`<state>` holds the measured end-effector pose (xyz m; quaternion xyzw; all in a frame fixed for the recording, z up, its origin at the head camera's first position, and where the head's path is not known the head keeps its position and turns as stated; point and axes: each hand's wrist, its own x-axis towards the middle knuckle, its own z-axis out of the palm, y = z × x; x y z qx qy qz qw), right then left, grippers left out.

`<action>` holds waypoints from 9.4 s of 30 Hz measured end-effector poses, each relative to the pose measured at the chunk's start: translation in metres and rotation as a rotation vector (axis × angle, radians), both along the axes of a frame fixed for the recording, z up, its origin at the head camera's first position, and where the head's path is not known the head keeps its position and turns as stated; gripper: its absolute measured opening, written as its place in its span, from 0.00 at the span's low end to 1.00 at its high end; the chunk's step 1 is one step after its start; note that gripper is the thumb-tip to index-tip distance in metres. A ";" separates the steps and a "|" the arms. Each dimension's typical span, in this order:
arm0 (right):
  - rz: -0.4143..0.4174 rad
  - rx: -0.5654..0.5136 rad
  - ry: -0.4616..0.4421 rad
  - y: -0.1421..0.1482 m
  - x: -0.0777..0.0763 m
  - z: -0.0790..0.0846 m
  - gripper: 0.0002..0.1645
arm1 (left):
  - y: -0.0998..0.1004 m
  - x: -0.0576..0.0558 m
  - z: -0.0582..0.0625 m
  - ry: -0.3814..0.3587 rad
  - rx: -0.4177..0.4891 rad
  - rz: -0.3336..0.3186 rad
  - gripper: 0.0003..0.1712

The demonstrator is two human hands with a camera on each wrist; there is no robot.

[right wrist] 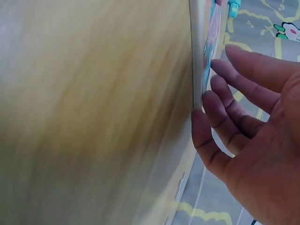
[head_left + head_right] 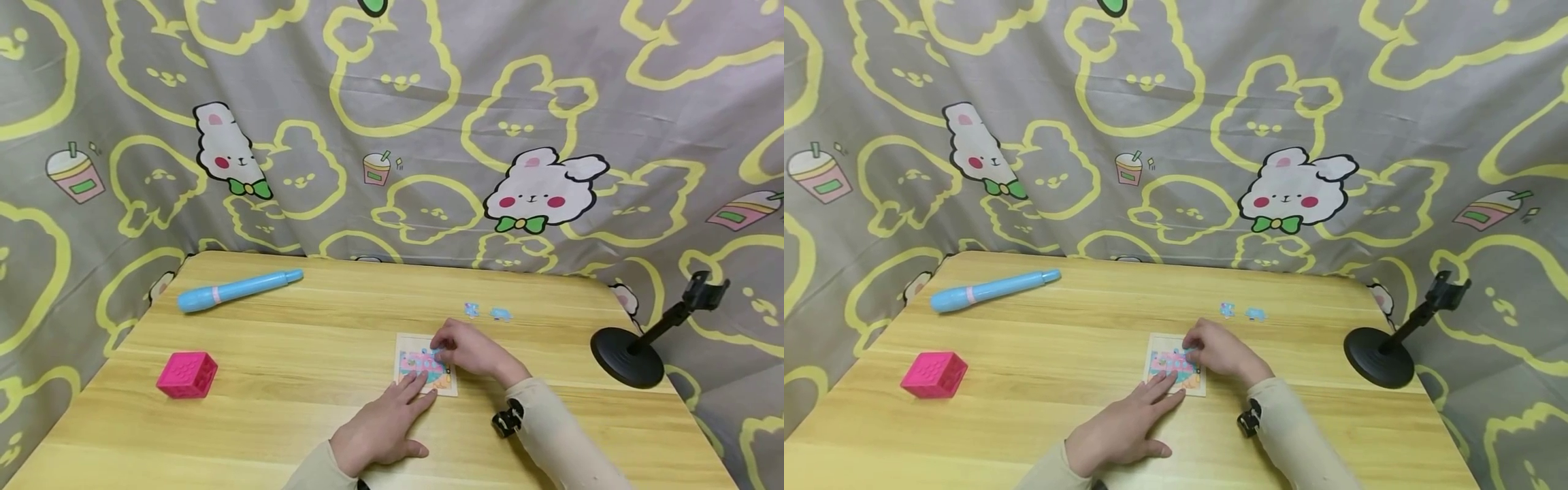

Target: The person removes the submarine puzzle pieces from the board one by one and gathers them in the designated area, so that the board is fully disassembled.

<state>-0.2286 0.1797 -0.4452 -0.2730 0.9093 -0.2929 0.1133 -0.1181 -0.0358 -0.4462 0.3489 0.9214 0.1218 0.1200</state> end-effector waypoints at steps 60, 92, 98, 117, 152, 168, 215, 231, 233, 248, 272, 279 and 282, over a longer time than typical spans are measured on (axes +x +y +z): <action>-0.325 -0.153 0.071 0.122 -0.021 0.025 0.08 | 0.000 0.001 -0.001 -0.013 0.003 0.008 0.48; -0.502 0.005 -0.009 0.174 -0.050 0.001 0.14 | 0.002 0.000 0.000 0.013 -0.048 -0.009 0.47; -0.458 -0.060 0.069 0.146 -0.039 0.015 0.17 | 0.002 0.000 0.000 0.000 -0.049 -0.005 0.48; -0.023 -0.069 0.032 -0.001 -0.001 0.014 0.12 | 0.001 -0.001 0.001 -0.014 -0.044 -0.004 0.47; 0.046 -0.074 -0.041 -0.038 0.008 -0.001 0.10 | 0.001 -0.001 0.000 -0.005 -0.065 -0.009 0.48; -0.021 -0.134 -0.054 -0.018 0.003 0.010 0.07 | 0.002 -0.002 -0.001 -0.008 -0.056 -0.013 0.48; -0.156 -0.102 -0.007 0.034 -0.007 0.013 0.13 | -0.001 0.000 -0.001 -0.034 -0.032 -0.007 0.48; 0.003 -0.012 0.005 -0.016 0.013 0.009 0.14 | -0.001 -0.003 -0.001 -0.043 -0.039 -0.005 0.47; 0.006 -0.009 -0.006 -0.017 0.013 0.006 0.14 | -0.001 -0.003 -0.002 -0.044 -0.036 -0.006 0.47; -0.012 0.043 0.028 -0.022 0.010 -0.002 0.11 | -0.001 0.000 0.000 -0.006 -0.028 -0.033 0.46; -0.023 -0.081 -0.095 -0.019 0.007 0.002 0.08 | -0.002 -0.002 0.000 -0.058 0.017 -0.035 0.47; -0.013 -0.145 -0.104 -0.002 0.007 0.008 0.07 | -0.001 -0.002 -0.001 -0.056 0.016 -0.034 0.47; -0.048 -0.174 -0.102 0.011 0.005 0.013 0.06 | 0.000 -0.002 0.000 -0.064 0.019 -0.030 0.47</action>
